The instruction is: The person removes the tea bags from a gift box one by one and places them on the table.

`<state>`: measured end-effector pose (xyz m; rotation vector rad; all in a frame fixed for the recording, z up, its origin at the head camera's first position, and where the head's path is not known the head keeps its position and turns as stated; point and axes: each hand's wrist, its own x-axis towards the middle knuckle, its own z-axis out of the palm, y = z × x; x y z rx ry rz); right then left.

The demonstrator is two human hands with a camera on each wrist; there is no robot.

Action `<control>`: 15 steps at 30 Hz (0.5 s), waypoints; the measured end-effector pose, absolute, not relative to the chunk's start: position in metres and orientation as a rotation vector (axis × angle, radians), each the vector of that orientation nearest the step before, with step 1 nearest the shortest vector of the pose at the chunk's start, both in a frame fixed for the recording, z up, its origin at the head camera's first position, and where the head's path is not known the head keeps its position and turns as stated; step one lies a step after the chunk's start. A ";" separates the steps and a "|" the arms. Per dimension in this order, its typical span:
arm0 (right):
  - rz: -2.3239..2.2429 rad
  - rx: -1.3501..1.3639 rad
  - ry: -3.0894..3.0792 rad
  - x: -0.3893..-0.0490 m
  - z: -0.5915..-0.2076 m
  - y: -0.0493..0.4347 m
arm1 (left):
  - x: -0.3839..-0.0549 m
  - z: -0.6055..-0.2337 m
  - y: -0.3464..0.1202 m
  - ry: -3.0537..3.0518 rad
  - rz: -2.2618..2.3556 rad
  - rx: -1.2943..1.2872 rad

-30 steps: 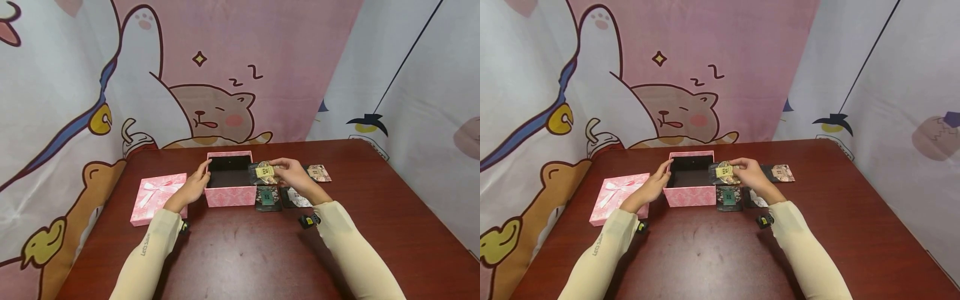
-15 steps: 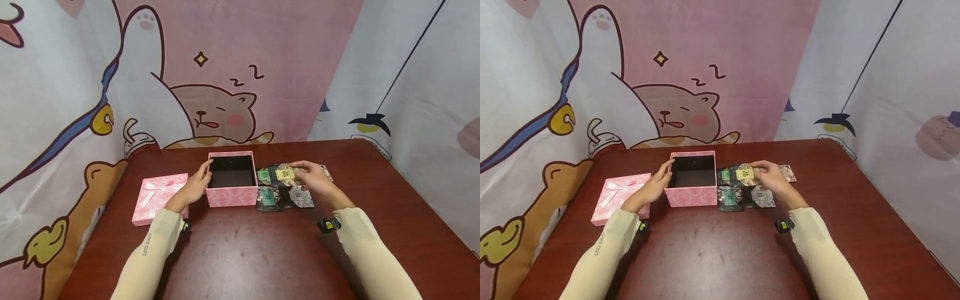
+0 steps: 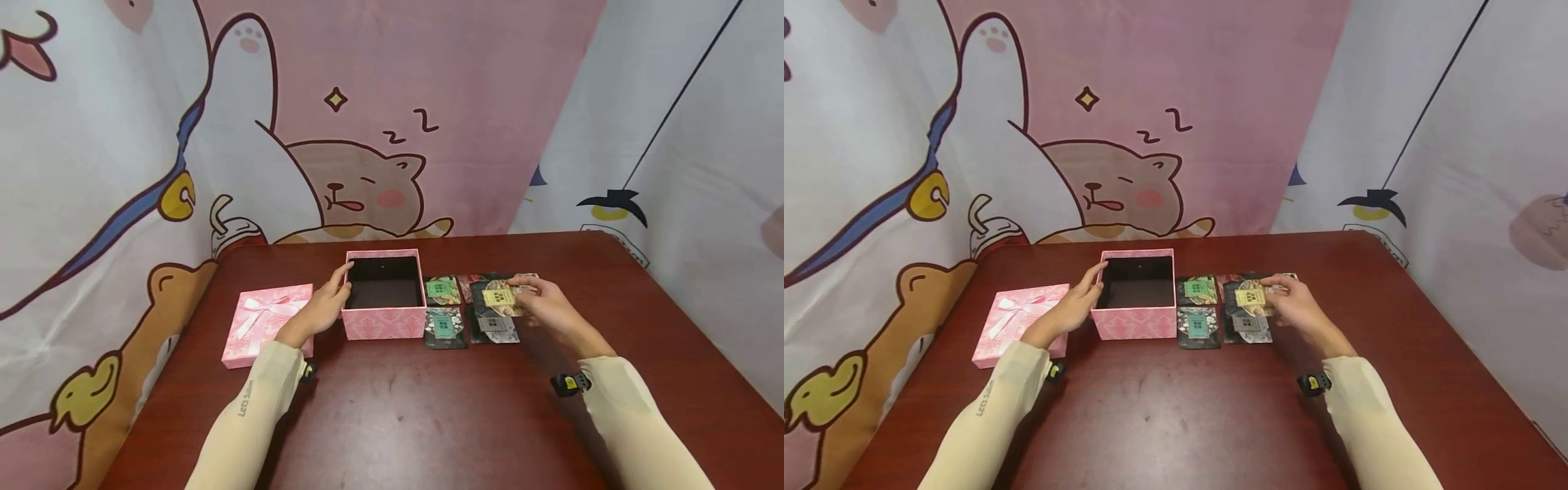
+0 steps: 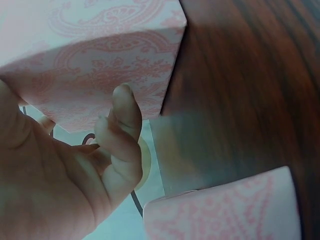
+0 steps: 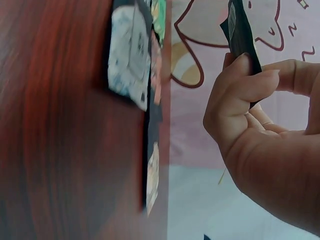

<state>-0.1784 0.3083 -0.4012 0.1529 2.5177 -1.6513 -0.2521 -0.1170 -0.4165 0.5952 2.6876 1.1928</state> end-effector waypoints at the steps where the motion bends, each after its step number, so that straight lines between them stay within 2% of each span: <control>1: -1.651 0.161 2.511 -0.177 -0.402 0.311 | -0.252 -0.417 -0.117 2.684 1.195 0.589; 15: -1.565 0.216 2.551 -0.166 -0.418 0.345 | -0.253 -0.420 -0.116 2.666 1.228 0.586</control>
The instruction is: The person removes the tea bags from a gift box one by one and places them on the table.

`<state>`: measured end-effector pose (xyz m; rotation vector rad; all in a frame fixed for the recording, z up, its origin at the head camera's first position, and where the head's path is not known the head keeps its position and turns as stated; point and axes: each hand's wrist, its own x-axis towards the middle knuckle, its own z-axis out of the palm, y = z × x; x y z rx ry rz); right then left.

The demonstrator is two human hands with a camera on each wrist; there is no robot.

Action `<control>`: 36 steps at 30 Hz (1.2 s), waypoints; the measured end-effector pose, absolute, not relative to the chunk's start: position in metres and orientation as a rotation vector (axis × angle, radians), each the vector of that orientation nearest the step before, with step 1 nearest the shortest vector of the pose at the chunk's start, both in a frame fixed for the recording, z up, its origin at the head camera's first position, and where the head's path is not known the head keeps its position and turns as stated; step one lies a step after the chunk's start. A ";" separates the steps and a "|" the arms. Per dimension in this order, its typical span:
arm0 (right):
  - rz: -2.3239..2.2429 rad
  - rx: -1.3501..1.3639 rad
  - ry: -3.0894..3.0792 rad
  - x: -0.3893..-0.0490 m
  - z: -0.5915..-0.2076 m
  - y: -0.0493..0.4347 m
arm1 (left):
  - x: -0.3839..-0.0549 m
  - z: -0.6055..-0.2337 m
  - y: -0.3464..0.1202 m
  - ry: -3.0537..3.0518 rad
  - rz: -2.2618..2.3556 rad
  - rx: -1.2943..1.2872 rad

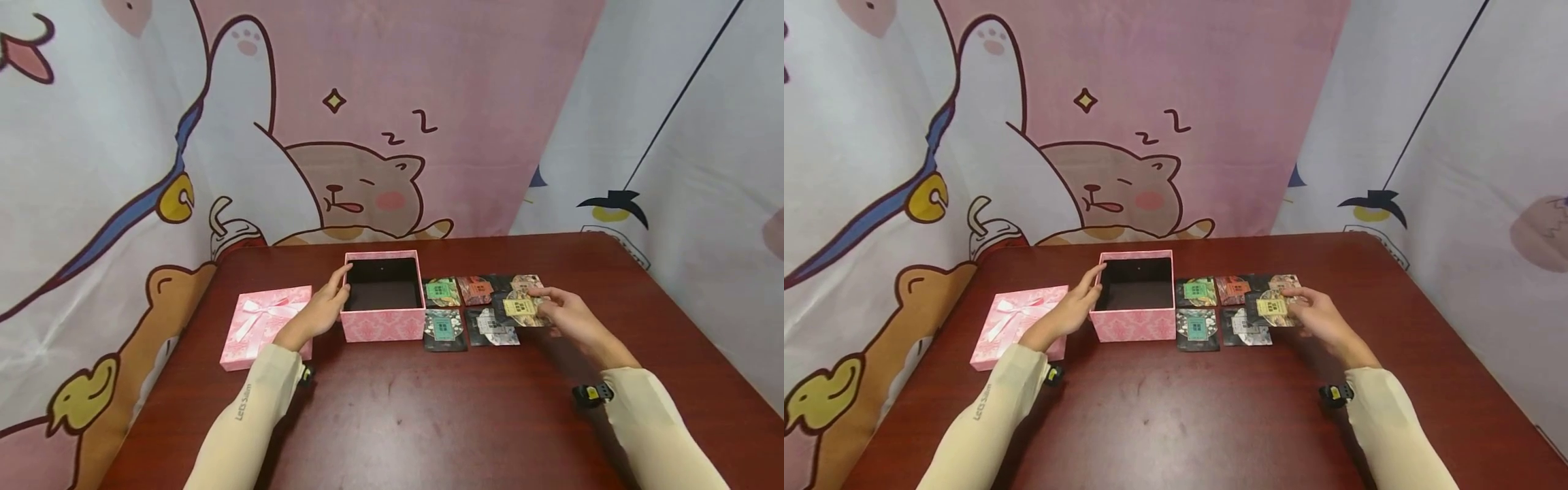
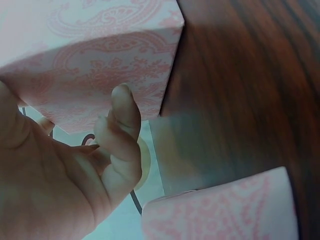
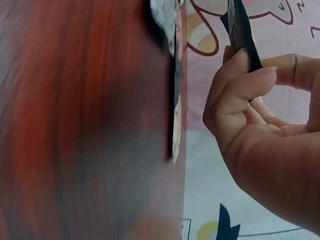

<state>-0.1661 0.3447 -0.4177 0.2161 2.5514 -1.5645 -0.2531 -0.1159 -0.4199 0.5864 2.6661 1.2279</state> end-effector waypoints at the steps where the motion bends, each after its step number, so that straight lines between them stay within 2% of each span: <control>1: -1.553 0.226 2.556 -0.165 -0.419 0.347 | -0.253 -0.419 -0.116 2.669 1.226 0.586; 14: -1.442 0.265 2.591 -0.157 -0.431 0.382 | -0.251 -0.415 -0.116 2.650 1.225 0.582; 36: -1.321 0.211 2.617 -0.156 -0.432 0.389 | -0.252 -0.419 -0.115 2.723 1.168 0.609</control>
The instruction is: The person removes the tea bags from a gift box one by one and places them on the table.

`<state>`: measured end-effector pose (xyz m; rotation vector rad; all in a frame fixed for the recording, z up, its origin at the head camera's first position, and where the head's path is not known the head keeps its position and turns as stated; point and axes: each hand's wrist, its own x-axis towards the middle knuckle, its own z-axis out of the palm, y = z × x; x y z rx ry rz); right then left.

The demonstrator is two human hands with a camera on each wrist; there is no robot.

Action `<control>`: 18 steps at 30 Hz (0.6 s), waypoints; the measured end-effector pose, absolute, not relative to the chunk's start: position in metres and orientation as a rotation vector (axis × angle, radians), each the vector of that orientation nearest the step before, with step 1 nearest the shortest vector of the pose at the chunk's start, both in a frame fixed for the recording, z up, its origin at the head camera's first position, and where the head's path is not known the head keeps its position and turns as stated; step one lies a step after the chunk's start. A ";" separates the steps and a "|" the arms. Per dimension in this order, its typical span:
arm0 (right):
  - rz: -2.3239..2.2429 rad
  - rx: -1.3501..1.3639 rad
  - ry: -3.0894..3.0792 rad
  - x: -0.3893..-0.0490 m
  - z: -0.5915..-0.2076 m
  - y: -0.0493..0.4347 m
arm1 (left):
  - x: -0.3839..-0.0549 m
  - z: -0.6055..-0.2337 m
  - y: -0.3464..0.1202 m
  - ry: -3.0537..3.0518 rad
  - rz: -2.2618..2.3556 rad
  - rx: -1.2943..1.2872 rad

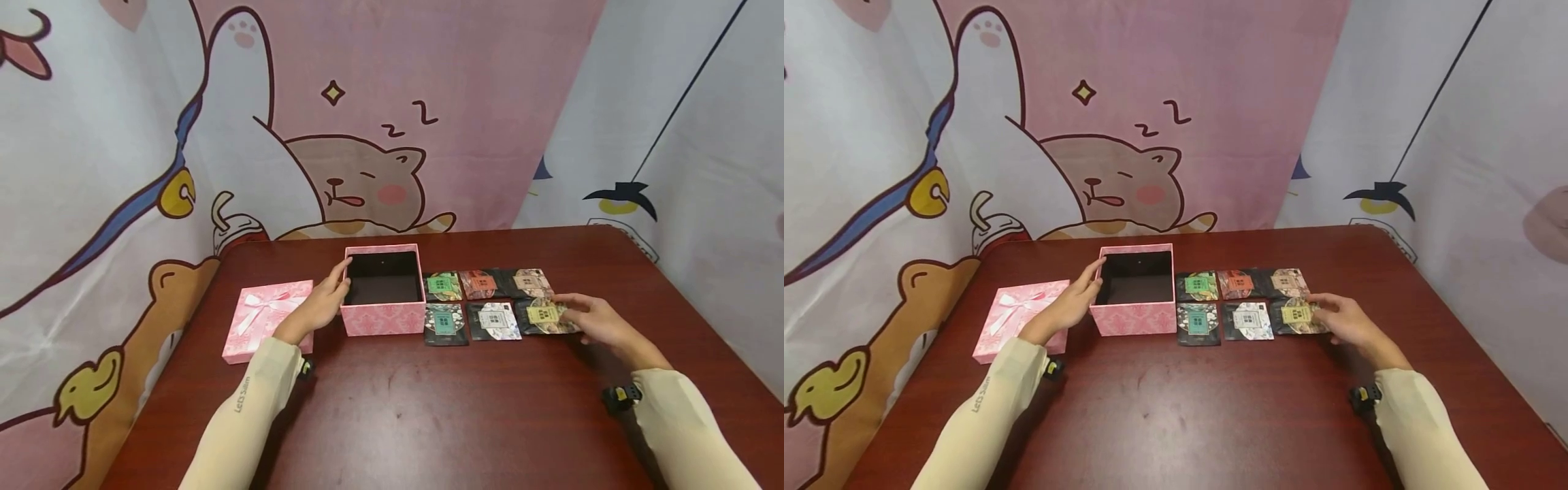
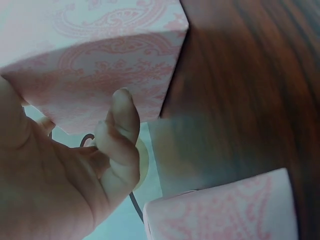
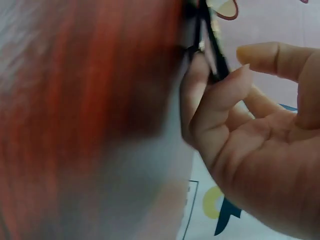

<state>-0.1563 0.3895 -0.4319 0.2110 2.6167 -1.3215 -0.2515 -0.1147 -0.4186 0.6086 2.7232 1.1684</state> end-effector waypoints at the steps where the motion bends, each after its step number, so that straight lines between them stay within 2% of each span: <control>1: -1.317 0.225 2.604 -0.156 -0.430 0.389 | -0.251 -0.419 -0.115 2.735 1.161 0.604; 9: -1.266 0.321 2.556 -0.154 -0.422 0.390 | -0.247 -0.421 -0.116 2.874 1.045 0.519; 18: -1.251 0.262 2.690 -0.158 -0.412 0.375 | -0.247 -0.414 -0.118 3.050 0.857 0.382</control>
